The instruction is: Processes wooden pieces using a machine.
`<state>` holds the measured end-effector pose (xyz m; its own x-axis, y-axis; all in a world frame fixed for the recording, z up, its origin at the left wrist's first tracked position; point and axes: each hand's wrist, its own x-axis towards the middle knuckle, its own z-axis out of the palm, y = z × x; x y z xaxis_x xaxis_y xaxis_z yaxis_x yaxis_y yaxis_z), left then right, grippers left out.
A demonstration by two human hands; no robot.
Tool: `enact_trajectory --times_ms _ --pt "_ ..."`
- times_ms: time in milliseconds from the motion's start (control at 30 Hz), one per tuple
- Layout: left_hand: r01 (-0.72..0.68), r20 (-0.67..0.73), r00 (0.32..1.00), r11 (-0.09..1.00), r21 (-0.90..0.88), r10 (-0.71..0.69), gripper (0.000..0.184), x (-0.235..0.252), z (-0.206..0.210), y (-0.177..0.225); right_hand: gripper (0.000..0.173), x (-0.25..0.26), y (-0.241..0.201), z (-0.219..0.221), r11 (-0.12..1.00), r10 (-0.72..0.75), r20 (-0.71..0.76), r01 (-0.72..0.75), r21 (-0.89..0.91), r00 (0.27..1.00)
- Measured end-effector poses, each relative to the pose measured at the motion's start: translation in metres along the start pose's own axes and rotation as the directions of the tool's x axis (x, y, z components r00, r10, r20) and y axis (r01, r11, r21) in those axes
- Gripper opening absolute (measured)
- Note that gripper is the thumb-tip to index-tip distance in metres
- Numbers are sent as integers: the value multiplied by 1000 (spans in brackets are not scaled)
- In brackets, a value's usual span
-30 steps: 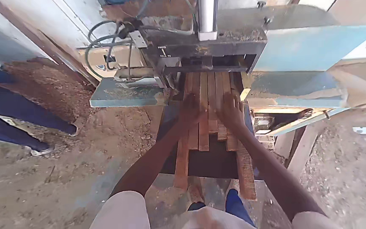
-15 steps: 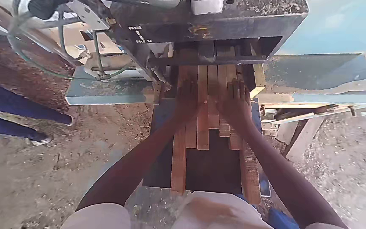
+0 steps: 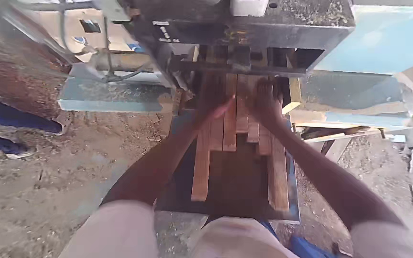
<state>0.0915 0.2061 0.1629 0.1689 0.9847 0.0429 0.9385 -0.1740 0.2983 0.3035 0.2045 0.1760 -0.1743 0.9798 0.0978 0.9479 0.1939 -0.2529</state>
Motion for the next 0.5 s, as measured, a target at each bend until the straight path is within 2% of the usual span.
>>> enact_trajectory --times_ms 67,100,167,200,267,333,367,400,433,467,500 --pt "-52 -80 996 997 -55 47 84 12 -7 -4 69 5 -4 -10 996 65 -20 -63 62 998" --pt "-63 -68 996 996 -61 59 82 -3 -5 -1 65 -11 -1 -10 990 60 -29 -56 128 998" --pt "-78 -137 988 995 -61 69 77 -12 -33 13 51 -27 -3 -39 941 -23 -102 56 334 995" --pt "-89 -129 989 993 -75 78 76 -31 -40 21 45 -52 -2 -53 929 -90 -98 119 352 991" --pt "-115 77 990 993 -30 117 82 -101 -47 31 50 -138 -2 -86 967 -182 124 154 203 975" --pt "-206 306 936 975 81 172 102 -175 -63 36 71 -217 0 -114 989 -117 364 142 -43 924" --pt "-251 392 901 959 130 183 114 -208 -69 35 86 -247 -2 -120 983 -49 487 129 -132 872" --pt "-277 477 864 944 178 164 122 -234 -72 36 94 -270 -3 -116 974 -8 559 134 -185 829" --pt "-289 536 834 930 228 127 125 -251 -72 38 89 -287 -3 -105 966 -15 568 160 -205 823" --pt "-293 553 827 919 264 105 121 -263 -67 38 72 -300 -1 -89 957 -64 507 196 -211 859" --pt "-304 512 849 912 275 128 110 -270 -56 36 45 -309 5 -67 940 -163 352 253 -229 922"
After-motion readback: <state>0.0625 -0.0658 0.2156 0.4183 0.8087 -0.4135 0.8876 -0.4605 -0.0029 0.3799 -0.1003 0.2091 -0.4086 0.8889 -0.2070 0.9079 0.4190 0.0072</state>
